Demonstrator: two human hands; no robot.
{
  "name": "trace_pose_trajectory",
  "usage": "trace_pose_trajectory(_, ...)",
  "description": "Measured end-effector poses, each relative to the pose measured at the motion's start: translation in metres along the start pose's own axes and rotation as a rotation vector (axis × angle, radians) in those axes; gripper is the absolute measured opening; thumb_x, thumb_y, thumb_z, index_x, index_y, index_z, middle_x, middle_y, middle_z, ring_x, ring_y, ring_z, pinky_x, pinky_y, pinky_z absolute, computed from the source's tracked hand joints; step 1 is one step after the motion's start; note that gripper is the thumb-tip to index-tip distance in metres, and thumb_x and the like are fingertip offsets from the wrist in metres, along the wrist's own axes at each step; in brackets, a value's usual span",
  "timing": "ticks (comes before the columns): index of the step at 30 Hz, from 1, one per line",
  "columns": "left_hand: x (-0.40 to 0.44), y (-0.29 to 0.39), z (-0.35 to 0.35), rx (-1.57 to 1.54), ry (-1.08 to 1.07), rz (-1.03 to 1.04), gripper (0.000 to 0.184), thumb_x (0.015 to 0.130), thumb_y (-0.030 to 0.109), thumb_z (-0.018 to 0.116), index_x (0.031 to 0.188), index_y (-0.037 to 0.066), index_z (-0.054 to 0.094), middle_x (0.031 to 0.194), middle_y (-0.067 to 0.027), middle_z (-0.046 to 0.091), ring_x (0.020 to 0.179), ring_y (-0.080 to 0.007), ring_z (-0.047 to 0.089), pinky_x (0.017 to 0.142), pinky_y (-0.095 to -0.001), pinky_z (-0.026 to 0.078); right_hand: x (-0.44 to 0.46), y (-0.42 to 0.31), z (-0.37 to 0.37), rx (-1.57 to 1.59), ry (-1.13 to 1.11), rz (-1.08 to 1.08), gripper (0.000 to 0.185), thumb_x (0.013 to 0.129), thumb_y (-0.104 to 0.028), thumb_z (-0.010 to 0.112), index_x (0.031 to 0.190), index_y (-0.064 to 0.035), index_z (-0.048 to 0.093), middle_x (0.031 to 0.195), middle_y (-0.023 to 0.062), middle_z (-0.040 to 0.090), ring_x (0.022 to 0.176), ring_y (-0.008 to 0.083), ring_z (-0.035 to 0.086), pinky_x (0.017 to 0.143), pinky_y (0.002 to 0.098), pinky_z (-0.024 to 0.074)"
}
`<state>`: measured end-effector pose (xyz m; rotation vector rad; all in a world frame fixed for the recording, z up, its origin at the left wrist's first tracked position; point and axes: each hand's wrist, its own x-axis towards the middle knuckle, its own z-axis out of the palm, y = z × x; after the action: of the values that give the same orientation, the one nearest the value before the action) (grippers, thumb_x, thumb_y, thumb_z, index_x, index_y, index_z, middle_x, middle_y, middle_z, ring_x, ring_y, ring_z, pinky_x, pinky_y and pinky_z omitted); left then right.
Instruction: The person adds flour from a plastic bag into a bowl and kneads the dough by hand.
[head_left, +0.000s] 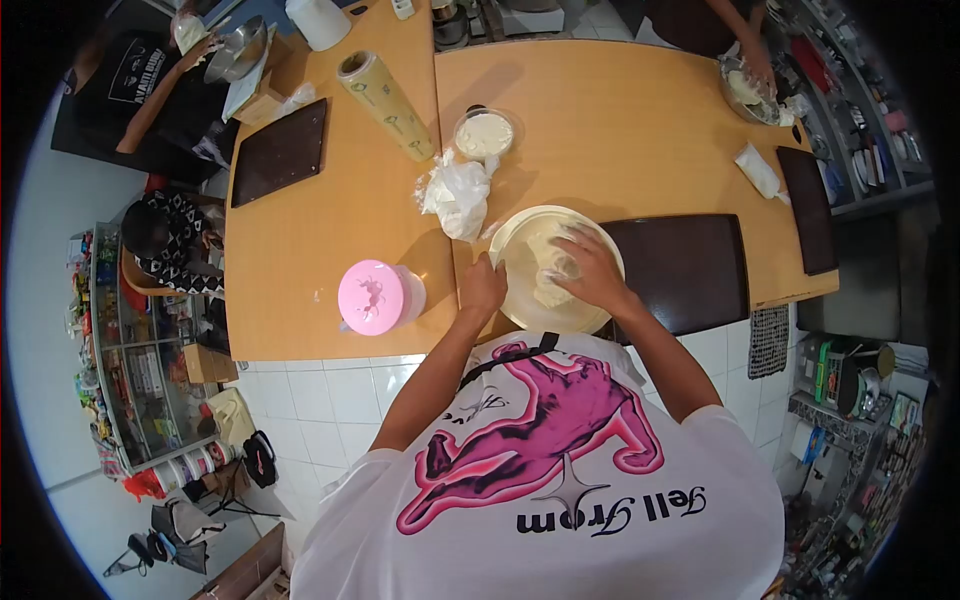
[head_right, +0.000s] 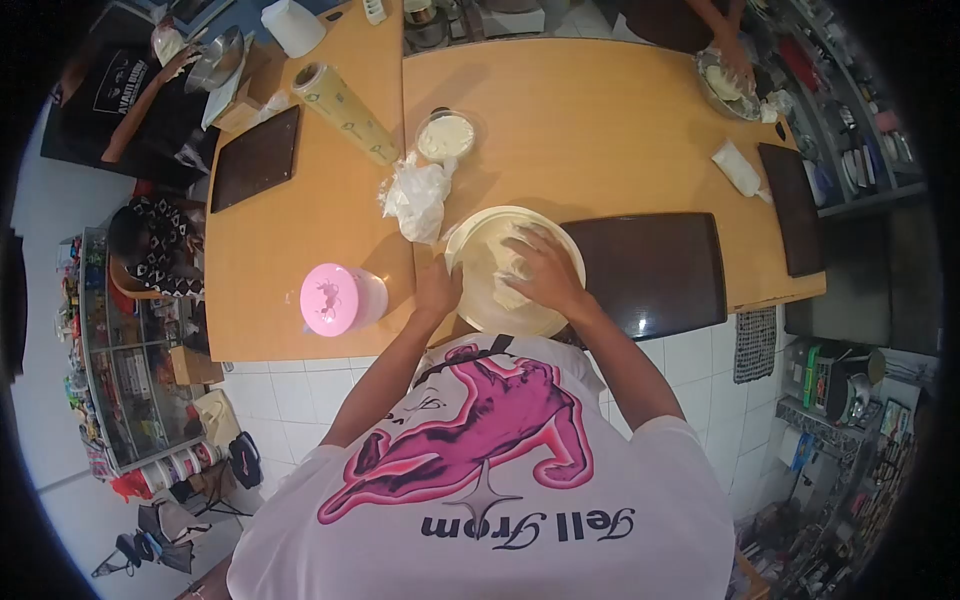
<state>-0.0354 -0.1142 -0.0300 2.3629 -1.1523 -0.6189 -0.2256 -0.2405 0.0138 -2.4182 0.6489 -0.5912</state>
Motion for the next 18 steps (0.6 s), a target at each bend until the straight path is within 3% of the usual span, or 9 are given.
trace_pose_trajectory(4,0.001,0.001,-0.001,0.027,-0.005,0.008,0.028,0.087,0.021,0.06,0.093,-0.005,0.055,0.082,-0.0309,0.063,0.079,-0.0471,0.063,0.072,-0.0529,0.051,-0.013,0.016,0.035,-0.175,-0.47,-0.014,0.059,0.077,-0.031,0.073,0.131,-0.0183,0.053,0.144,0.0138,0.041,0.135,0.0415,0.032,0.108,0.051,0.0327)
trace_pose_trajectory(7,-0.001,0.006,-0.004,0.041,-0.007,-0.005,0.028,0.087,0.022,0.06,0.093,-0.005,0.055,0.082,-0.0305,0.064,0.079,-0.0467,0.063,0.072,-0.0524,0.051,-0.025,0.01,0.028,-0.184,-0.53,0.017,0.061,0.078,-0.029,0.072,0.134,-0.0218,0.05,0.145,0.0123,0.04,0.137,0.04,0.029,0.109,0.0512,0.0326)
trace_pose_trajectory(13,-0.002,0.011,-0.003,0.046,-0.037,-0.014,0.029,0.088,0.023,0.06,0.093,-0.006,0.055,0.083,-0.0314,0.064,0.079,-0.0464,0.064,0.071,-0.0522,0.051,-0.038,0.01,0.019,-0.26,-0.609,0.009,0.054,0.072,-0.016,0.072,0.124,-0.0213,0.06,0.136,0.009,0.048,0.125,0.0364,0.044,0.098,0.0493,0.0438)
trace_pose_trajectory(18,0.0,0.005,0.002,0.033,-0.016,-0.033,0.03,0.088,0.023,0.06,0.093,-0.006,0.056,0.083,-0.0317,0.063,0.08,-0.0464,0.064,0.071,-0.0522,0.051,-0.019,0.013,0.008,-0.153,-0.564,0.083,0.043,0.066,-0.011,0.073,0.109,-0.015,0.069,0.111,0.0104,0.063,0.103,0.0329,0.058,0.087,0.0417,0.0503)
